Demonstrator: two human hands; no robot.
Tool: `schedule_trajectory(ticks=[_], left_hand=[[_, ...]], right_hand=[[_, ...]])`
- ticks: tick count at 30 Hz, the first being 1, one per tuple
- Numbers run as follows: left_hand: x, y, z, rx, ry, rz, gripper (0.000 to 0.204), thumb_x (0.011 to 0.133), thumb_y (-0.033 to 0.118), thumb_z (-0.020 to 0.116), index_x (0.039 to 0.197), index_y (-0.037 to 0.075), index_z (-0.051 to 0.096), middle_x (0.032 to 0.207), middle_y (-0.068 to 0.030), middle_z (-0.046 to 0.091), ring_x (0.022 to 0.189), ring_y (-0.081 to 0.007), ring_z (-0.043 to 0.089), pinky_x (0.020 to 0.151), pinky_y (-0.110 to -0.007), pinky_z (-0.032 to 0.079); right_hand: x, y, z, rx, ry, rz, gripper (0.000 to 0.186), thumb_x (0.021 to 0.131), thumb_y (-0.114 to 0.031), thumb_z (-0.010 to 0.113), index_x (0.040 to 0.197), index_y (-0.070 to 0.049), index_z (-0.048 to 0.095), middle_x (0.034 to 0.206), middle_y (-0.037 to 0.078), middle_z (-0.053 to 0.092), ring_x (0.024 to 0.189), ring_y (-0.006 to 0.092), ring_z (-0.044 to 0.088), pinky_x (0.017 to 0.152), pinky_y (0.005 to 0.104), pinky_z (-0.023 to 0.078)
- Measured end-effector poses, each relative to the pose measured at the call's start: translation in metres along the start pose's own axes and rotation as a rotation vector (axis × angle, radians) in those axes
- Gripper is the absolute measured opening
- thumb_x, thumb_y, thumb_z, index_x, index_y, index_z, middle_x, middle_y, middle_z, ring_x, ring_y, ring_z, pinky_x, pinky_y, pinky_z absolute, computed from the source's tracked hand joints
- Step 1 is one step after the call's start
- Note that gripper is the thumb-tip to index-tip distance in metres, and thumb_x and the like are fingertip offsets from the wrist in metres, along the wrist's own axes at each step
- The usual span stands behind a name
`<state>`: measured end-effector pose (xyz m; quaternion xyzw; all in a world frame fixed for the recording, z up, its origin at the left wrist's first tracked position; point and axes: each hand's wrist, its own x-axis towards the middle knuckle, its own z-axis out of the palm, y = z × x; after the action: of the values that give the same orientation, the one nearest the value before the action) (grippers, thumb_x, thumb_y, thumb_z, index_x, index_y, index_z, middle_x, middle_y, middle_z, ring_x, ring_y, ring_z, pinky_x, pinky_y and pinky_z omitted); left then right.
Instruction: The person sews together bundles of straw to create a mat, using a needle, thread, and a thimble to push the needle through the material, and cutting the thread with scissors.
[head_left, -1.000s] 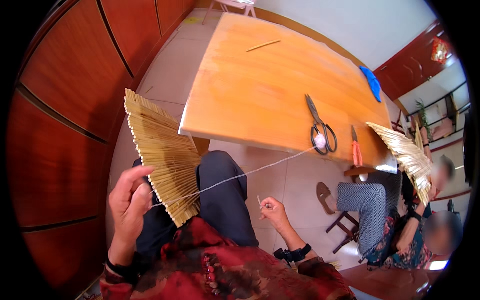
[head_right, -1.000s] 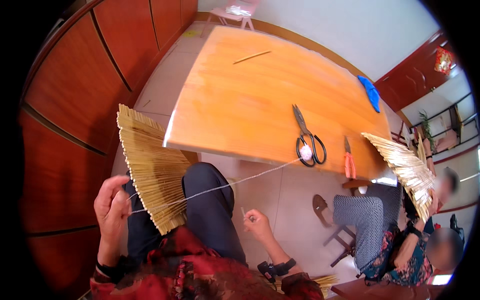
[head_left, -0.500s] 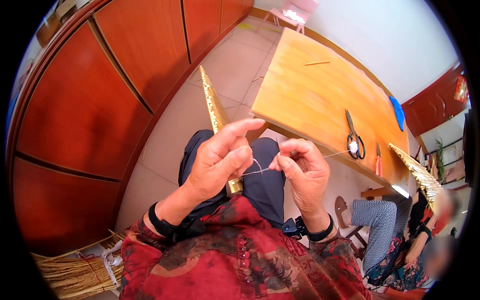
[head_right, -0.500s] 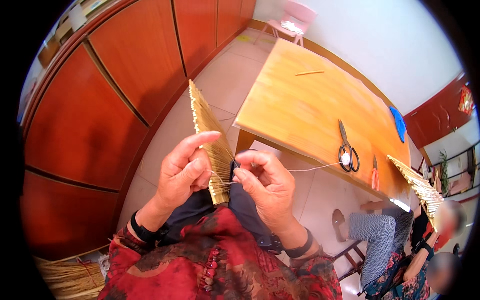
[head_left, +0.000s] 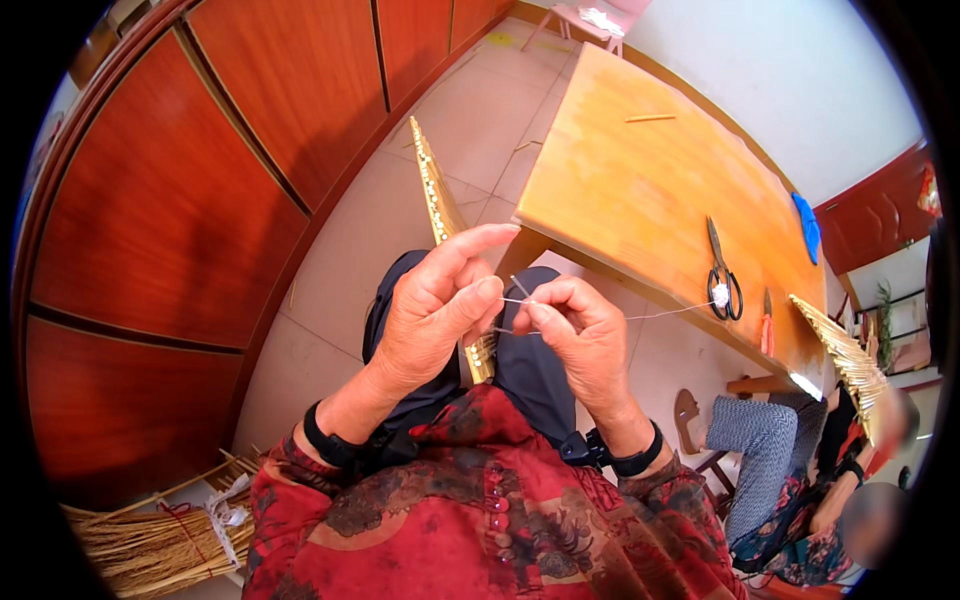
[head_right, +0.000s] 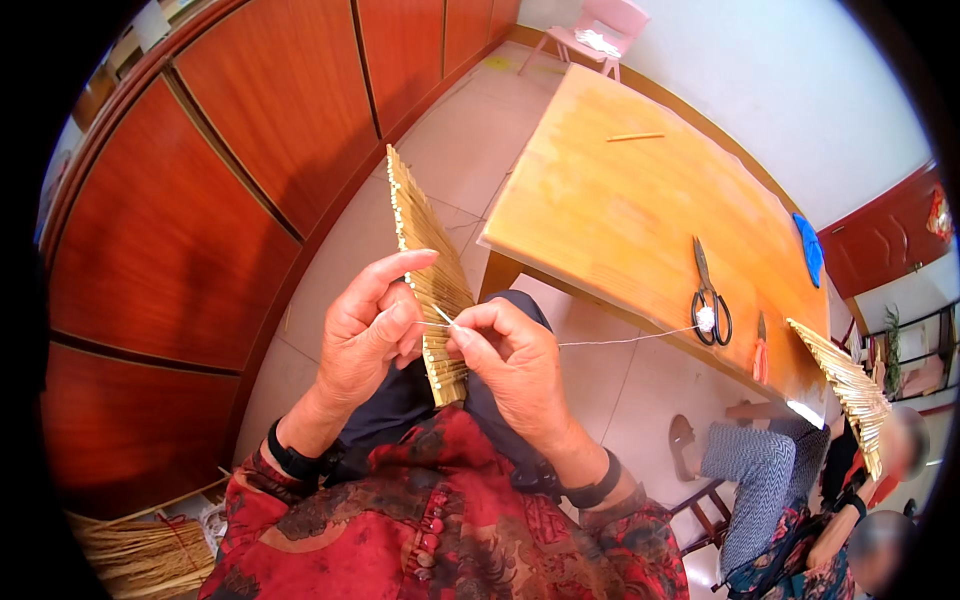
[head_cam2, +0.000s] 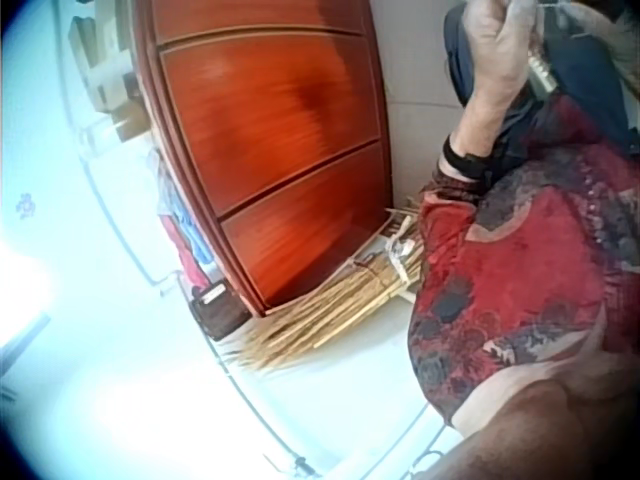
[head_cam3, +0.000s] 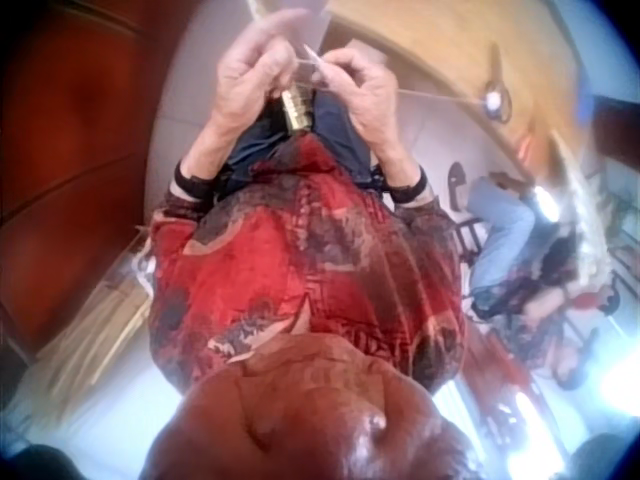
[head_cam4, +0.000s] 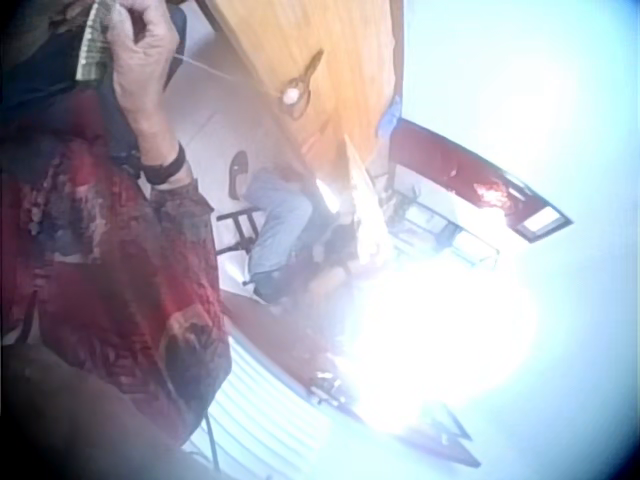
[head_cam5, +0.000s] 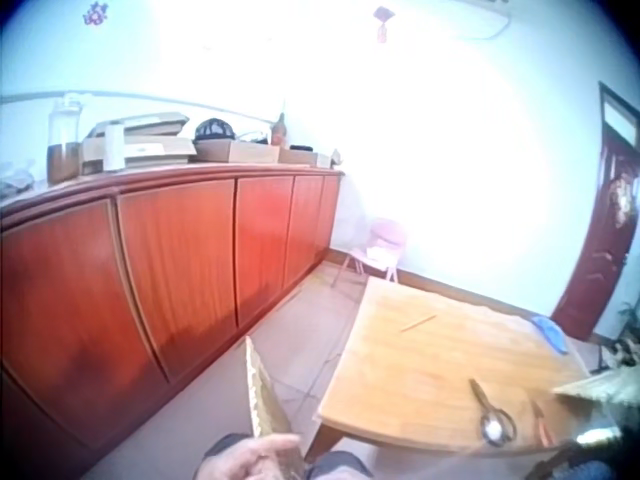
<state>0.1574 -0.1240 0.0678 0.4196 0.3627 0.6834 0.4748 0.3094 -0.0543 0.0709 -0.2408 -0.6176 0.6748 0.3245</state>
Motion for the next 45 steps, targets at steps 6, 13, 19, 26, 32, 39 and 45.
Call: schedule_trajectory(ticks=[6, 13, 19, 26, 32, 39, 45], left_hand=[[0.004, -0.005, -0.023, 0.862, 0.115, 0.119, 0.032, 0.084, 0.003, 0.052, 0.115, -0.002, 0.049, 0.103, -0.0084, 0.056, 0.090, -0.0131, 0.053, 0.075, -0.022, 0.043], [0.008, 0.000, -0.002, -0.061, 0.030, -0.142, 0.027, 0.083, -0.001, 0.052, 0.110, -0.002, 0.051, 0.111, -0.0098, 0.054, 0.096, -0.0170, 0.055, 0.075, -0.028, 0.048], [0.009, -0.002, -0.004, 0.026, 0.057, -0.247, 0.010, 0.083, 0.005, 0.057, 0.092, 0.000, 0.056, 0.080, -0.0014, 0.056, 0.067, -0.0061, 0.052, 0.059, -0.020, 0.044], [0.012, -0.012, -0.006, 0.113, 0.103, -0.163, 0.004, 0.082, 0.003, 0.059, 0.085, 0.001, 0.059, 0.074, 0.0023, 0.053, 0.061, -0.0033, 0.047, 0.054, -0.017, 0.037], [0.019, -0.005, -0.001, 0.049, 0.092, -0.157, 0.005, 0.080, 0.002, 0.058, 0.085, 0.000, 0.060, 0.076, 0.0016, 0.054, 0.063, -0.0028, 0.046, 0.056, -0.018, 0.037], [0.031, 0.029, 0.011, 0.310, -0.151, 0.197, 0.004, 0.075, 0.000, 0.060, 0.079, 0.000, 0.062, 0.069, -0.0042, 0.056, 0.060, -0.0121, 0.051, 0.055, -0.024, 0.041], [0.021, 0.057, 0.047, -0.044, -0.373, 0.687, 0.009, 0.074, 0.002, 0.054, 0.069, 0.000, 0.060, 0.065, -0.0103, 0.056, 0.046, -0.0180, 0.047, 0.042, -0.027, 0.036]], right_hand=[[0.012, -0.006, -0.006, -0.303, 0.125, -0.215, 0.004, 0.079, 0.001, 0.058, 0.083, 0.000, 0.056, 0.072, 0.004, 0.050, 0.067, 0.0111, 0.053, 0.061, 0.0223, 0.043], [0.026, -0.022, 0.000, -0.743, -0.003, -0.376, 0.009, 0.075, 0.001, 0.062, 0.083, -0.003, 0.057, 0.071, 0.008, 0.051, 0.062, 0.0161, 0.055, 0.056, 0.0251, 0.044], [0.031, -0.019, -0.003, -0.642, -0.019, -0.234, 0.009, 0.076, 0.001, 0.061, 0.084, -0.001, 0.058, 0.073, 0.008, 0.053, 0.063, 0.0148, 0.055, 0.058, 0.0240, 0.045], [0.034, -0.015, -0.022, -0.170, 0.077, 0.017, 0.005, 0.083, -0.003, 0.056, 0.086, 0.001, 0.056, 0.077, 0.002, 0.055, 0.065, 0.0087, 0.054, 0.060, 0.0209, 0.044], [0.032, -0.005, -0.031, 0.102, 0.123, 0.043, 0.013, 0.088, -0.011, 0.051, 0.090, 0.002, 0.055, 0.084, 0.009, 0.058, 0.073, 0.0123, 0.057, 0.067, 0.0241, 0.049], [0.018, -0.025, -0.016, 0.245, -0.036, 0.030, 0.014, 0.090, -0.010, 0.047, 0.096, 0.002, 0.050, 0.095, 0.012, 0.057, 0.079, 0.0159, 0.059, 0.067, 0.0273, 0.051], [0.006, -0.072, -0.004, 0.333, -0.418, -0.080, 0.007, 0.087, 0.003, 0.045, 0.094, 0.003, 0.046, 0.089, 0.013, 0.055, 0.066, 0.0139, 0.057, 0.057, 0.0245, 0.047]])
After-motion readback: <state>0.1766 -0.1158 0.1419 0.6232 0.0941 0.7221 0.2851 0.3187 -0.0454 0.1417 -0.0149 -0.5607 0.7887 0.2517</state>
